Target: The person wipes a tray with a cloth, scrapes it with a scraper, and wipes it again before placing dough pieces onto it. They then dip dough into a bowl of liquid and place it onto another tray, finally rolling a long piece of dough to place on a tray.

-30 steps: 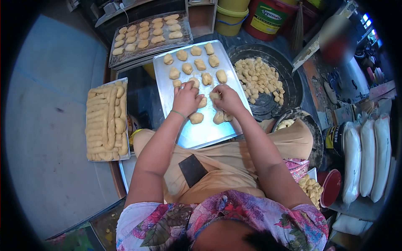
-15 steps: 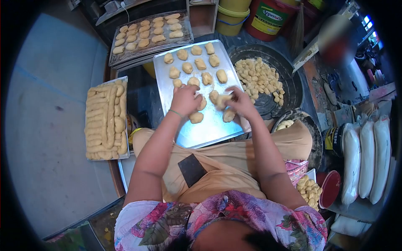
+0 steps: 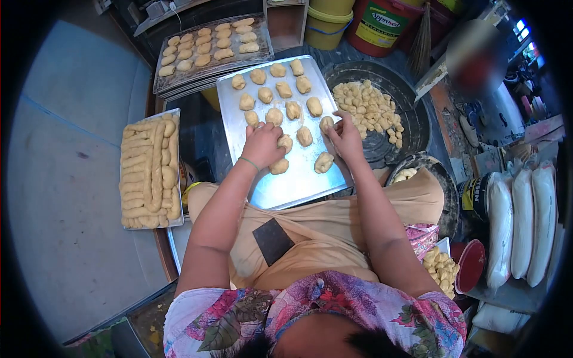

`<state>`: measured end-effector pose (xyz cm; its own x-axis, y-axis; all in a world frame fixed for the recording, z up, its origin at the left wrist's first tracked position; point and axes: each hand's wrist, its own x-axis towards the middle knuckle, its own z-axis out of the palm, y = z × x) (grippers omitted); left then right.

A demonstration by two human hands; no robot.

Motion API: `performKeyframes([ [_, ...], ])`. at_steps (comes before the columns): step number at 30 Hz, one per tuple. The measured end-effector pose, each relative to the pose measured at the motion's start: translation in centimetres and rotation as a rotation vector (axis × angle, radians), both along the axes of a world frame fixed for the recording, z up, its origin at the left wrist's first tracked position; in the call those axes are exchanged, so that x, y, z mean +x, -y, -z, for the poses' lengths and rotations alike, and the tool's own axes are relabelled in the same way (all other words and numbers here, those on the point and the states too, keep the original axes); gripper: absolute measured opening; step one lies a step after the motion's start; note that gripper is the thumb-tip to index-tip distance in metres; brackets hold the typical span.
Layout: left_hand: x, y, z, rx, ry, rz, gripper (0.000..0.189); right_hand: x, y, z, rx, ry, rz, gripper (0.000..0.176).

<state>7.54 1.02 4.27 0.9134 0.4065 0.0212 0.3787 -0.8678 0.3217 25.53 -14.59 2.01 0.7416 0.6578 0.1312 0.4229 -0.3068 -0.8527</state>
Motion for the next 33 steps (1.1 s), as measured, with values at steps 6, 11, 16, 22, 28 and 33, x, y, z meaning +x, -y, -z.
performKeyframes([
  [6,1.6,2.2,2.2,0.082,0.242,0.222,0.051,0.5,-0.6,0.3,-0.119,0.244,-0.155,0.025],
  [11,2.4,2.7,3.9,0.054,0.165,0.219,0.049,0.0,-0.1,1.3,-0.144,0.263,-0.240,0.026],
  [16,-0.7,3.1,-0.1,-0.074,0.185,0.209,0.033,-1.5,1.9,-2.2,-0.126,0.379,-0.271,0.032],
  [22,-4.9,4.7,1.5,-0.027,-0.086,0.188,0.021,-3.2,4.3,-1.2,-0.341,0.283,-0.520,0.033],
  [28,-6.9,7.2,0.8,-0.143,-0.071,-0.256,0.033,-9.2,0.8,-1.7,-0.368,0.231,-0.304,0.041],
  [33,-7.5,6.7,0.4,-0.204,0.016,-0.330,0.040,-9.9,0.2,1.5,-0.306,0.360,-0.358,0.042],
])
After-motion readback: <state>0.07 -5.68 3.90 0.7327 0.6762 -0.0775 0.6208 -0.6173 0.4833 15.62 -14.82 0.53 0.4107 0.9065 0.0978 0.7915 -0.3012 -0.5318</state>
